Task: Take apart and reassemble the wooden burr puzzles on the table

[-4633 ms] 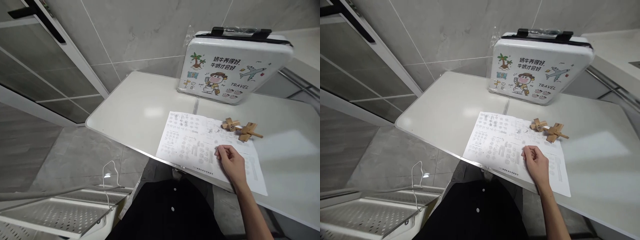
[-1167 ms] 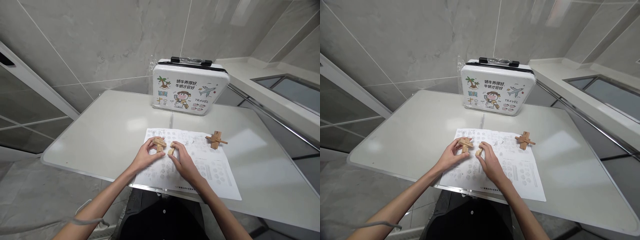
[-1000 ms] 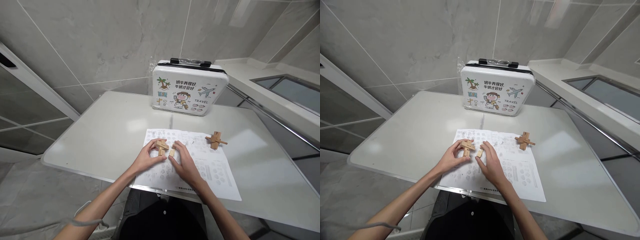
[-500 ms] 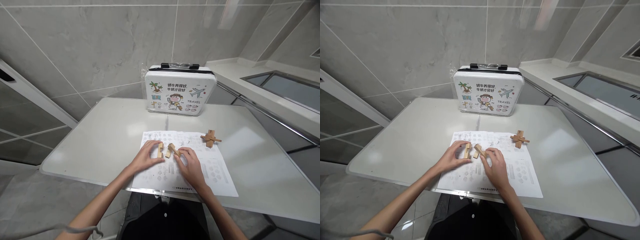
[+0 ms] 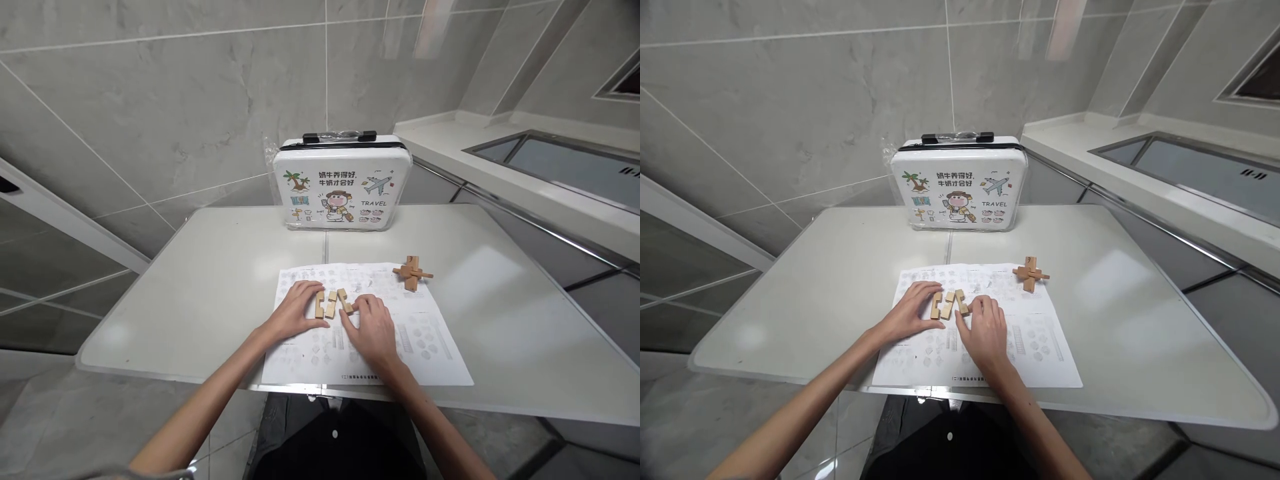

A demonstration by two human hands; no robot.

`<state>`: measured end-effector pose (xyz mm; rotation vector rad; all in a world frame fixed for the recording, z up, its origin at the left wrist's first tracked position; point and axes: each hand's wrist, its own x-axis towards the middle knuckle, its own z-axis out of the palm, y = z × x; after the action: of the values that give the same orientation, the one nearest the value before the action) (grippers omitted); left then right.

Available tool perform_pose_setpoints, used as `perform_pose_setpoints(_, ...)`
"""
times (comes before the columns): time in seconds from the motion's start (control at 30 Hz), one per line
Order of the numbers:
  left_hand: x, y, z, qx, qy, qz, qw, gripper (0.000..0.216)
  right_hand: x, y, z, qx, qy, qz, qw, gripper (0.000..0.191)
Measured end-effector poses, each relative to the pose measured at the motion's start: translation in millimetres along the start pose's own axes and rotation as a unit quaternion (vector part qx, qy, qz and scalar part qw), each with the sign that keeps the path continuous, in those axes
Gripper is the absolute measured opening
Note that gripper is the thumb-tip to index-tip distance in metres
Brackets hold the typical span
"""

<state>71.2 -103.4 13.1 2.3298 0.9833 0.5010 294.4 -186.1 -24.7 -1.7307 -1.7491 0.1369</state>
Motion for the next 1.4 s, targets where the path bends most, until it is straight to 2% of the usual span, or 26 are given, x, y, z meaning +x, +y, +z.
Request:
perform_pose_setpoints(0.13,7,6,3,-0.017,-0.025,0.016,0.999,0.095,-8,0,-10,0.092,-0.028,-0.04,0.995,0.018)
perform_pose_setpoints(0.2,12,9,7,-0.018,-0.028,0.028,0.999,0.096,-13,4,-17,0.139,-0.039,-0.035,0.989,0.017)
perform_pose_setpoints(0.33,24,11,20,-0.013,-0.019,0.055,0.998,0.082,-24,18,-27,0.185,-0.037,0.01,0.982,0.017)
perform_pose_setpoints(0.43,28,4,22,-0.015,0.003,0.057,0.998,0.072,-27,25,-28,0.196,-0.038,0.026,0.98,0.016)
perform_pose_setpoints(0.6,29,-30,-4,0.029,0.122,-0.022,0.992,0.072,-27,24,-29,0.213,-0.052,0.045,0.975,0.016)
perform_pose_setpoints(0.67,28,-45,-18,0.051,0.143,-0.04,0.988,0.072,-26,23,-30,0.218,-0.054,0.05,0.973,0.016)
perform_pose_setpoints(0.8,27,-65,-33,0.07,0.154,-0.051,0.984,0.064,-26,23,-31,0.219,-0.054,0.05,0.973,0.016)
perform_pose_setpoints(0.97,25,-74,-31,0.066,0.135,-0.075,0.986,0.066,-27,21,-32,0.23,-0.06,0.064,0.969,0.019)
perform_pose_setpoints(1.07,23,-73,-31,0.07,0.124,-0.071,0.987,0.074,-23,21,-37,0.264,-0.067,0.092,0.958,0.02)
perform_pose_setpoints(1.13,22,-65,-32,0.086,0.133,-0.048,0.986,0.078,-15,27,-44,0.322,-0.074,0.155,0.931,0.022)
perform_pose_setpoints(1.17,20,-60,-32,0.098,0.142,-0.032,0.985,0.077,-9,33,-48,0.369,-0.081,0.206,0.903,0.025)
perform_pose_setpoints(1.23,17,-44,-29,0.11,0.158,-0.007,0.981,0.064,7,53,-57,0.489,-0.044,0.295,0.82,0.032)
perform_pose_setpoints(1.3,13,-26,-23,0.107,0.142,0.015,0.984,0.052,26,78,-66,0.573,-0.023,0.357,0.737,0.037)
perform_pose_setpoints(1.33,11,-17,-20,0.104,0.133,0.026,0.985,0.047,35,91,-70,0.589,-0.033,0.381,0.712,0.042)
perform_pose_setpoints(1.4,7,-1,-11,0.097,0.101,0.039,0.989,0.036,51,114,-76,0.605,-0.068,0.403,0.683,0.048)
